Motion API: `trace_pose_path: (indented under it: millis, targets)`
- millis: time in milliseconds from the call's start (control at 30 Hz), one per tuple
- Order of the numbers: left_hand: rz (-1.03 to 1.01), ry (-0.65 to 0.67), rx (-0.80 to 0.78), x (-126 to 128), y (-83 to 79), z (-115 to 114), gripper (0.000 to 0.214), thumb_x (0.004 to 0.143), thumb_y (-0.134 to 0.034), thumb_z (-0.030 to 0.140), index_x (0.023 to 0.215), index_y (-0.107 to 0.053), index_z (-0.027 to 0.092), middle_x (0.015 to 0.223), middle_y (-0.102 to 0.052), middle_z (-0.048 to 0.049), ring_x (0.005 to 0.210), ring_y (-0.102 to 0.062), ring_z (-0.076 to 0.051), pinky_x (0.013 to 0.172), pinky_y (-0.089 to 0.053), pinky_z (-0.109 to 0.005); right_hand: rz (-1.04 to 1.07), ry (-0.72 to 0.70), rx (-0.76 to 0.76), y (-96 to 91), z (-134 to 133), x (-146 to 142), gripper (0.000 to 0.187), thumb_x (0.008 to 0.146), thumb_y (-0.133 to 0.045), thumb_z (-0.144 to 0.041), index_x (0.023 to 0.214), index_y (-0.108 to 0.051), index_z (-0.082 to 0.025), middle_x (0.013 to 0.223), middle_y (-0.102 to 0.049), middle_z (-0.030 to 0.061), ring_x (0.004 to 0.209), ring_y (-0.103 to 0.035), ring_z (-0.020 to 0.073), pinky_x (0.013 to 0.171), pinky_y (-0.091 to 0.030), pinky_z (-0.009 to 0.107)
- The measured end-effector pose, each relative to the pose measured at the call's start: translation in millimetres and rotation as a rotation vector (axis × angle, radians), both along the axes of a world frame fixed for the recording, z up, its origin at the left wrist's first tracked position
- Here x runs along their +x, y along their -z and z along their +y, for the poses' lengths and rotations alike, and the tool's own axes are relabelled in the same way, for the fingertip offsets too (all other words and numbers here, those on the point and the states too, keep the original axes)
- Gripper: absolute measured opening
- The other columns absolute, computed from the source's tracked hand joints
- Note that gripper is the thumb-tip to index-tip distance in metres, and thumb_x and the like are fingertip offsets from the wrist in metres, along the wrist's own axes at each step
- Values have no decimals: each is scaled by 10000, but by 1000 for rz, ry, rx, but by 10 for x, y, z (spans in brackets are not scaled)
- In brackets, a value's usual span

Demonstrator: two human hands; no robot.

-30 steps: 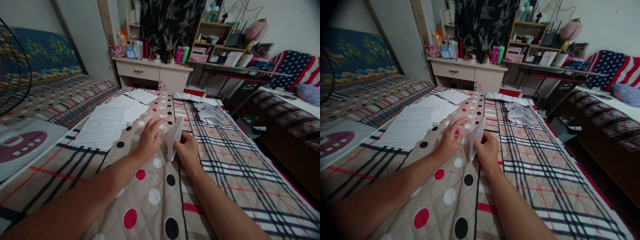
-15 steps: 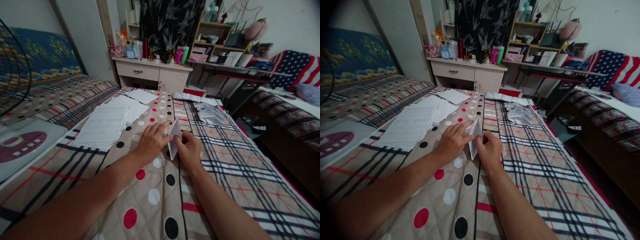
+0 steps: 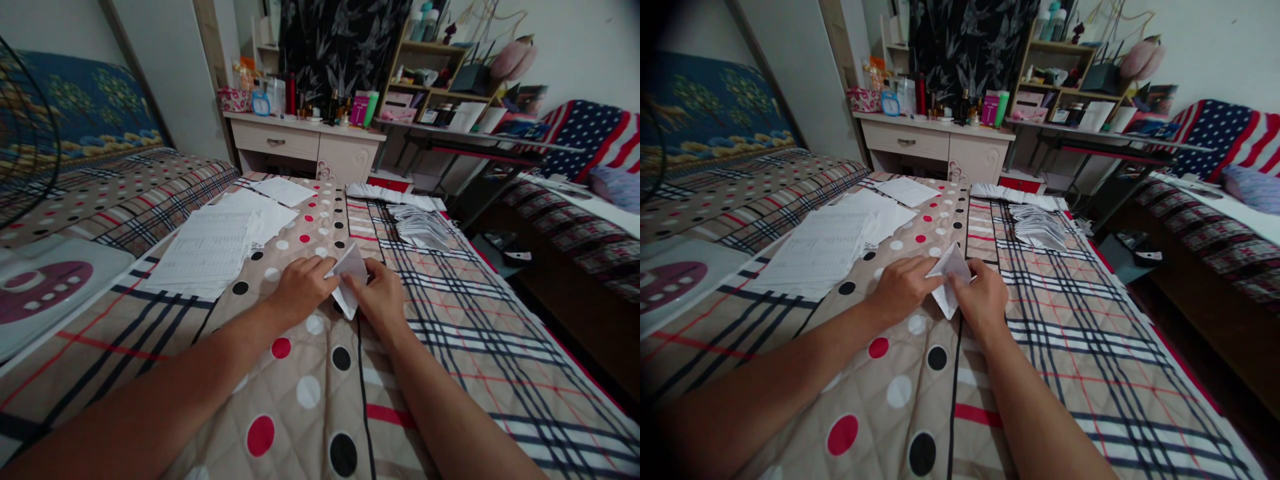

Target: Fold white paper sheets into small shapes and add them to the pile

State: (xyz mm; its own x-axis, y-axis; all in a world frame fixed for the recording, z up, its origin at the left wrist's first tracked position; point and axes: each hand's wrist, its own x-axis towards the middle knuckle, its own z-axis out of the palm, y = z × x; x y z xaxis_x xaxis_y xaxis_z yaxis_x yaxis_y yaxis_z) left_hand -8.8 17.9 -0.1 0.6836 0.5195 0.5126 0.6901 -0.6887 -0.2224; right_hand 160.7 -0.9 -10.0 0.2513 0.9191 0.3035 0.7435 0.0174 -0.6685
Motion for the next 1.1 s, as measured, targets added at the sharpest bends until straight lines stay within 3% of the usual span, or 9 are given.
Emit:
trace_pose_path:
  millis: [267,333,500,600,667,767,933,1000,1100]
  targets:
    - [23,12,-179,10,-15,-18,182,840,-602,164,965,-705,246,1007,-622,-82,919,-597,-240,699,-474,-339,382,-212,-76,45,70,19,76,662,-584,-248,630,-563,-182,580,-578,-10,517,-487,128,481,-328,237]
    - [37,9,-207,6,-7,-14,165,828,-604,153,928,-709,232,1010,-622,-85,928,-597,-242,700,-480,-337,295,-217,-110,20,62,21,73,669,-575,-250,653,-588,-179,603,-603,-1,534,-506,133,492,-325,239]
    - [96,45,-224,27,11,-10,181,877,-520,143,872,-697,180,1122,-628,-95,948,-601,-239,700,-493,-338,-235,-65,-152,-74,4,0,128,692,-566,-271,734,-666,-204,667,-655,31,626,-563,180,532,-271,265]
    - [90,51,-234,24,14,-1,146,834,-568,133,894,-689,190,1007,-639,-83,916,-605,-237,680,-487,-326,-284,-35,-147,-92,-15,-16,174,709,-562,-285,799,-690,-211,691,-671,40,642,-573,189,536,-264,270]
    - [55,69,-235,3,27,19,142,806,-598,134,886,-694,202,963,-634,-76,897,-605,-234,668,-478,-318,-196,-79,-157,-74,-2,-2,164,707,-563,-273,783,-694,-208,668,-662,28,626,-568,178,535,-277,262]
    - [-74,108,-273,-42,73,74,122,788,-617,143,837,-712,201,902,-631,-65,853,-604,-218,664,-463,-305,99,-176,-193,-26,46,52,121,691,-600,-277,715,-683,-192,635,-647,10,590,-556,159,524,-314,247]
    - [-536,170,-538,-63,165,160,64,743,-656,136,712,-708,155,739,-609,-30,657,-562,-138,581,-415,-246,710,-266,-252,-3,85,117,272,682,-706,-441,671,-642,-177,610,-617,1,528,-521,126,520,-387,239]
    - [-679,195,-651,-48,179,175,70,732,-679,164,669,-688,135,680,-602,-21,603,-542,-121,548,-397,-232,844,-294,-216,-19,74,121,328,722,-687,-507,758,-668,-182,691,-646,8,567,-538,120,550,-423,233]
    - [-820,173,-876,-29,175,181,149,737,-692,256,688,-673,117,635,-612,-14,549,-536,-112,508,-394,-220,915,-406,-103,-41,52,115,388,757,-681,-502,1033,-674,-230,1007,-689,37,766,-614,149,651,-482,245]
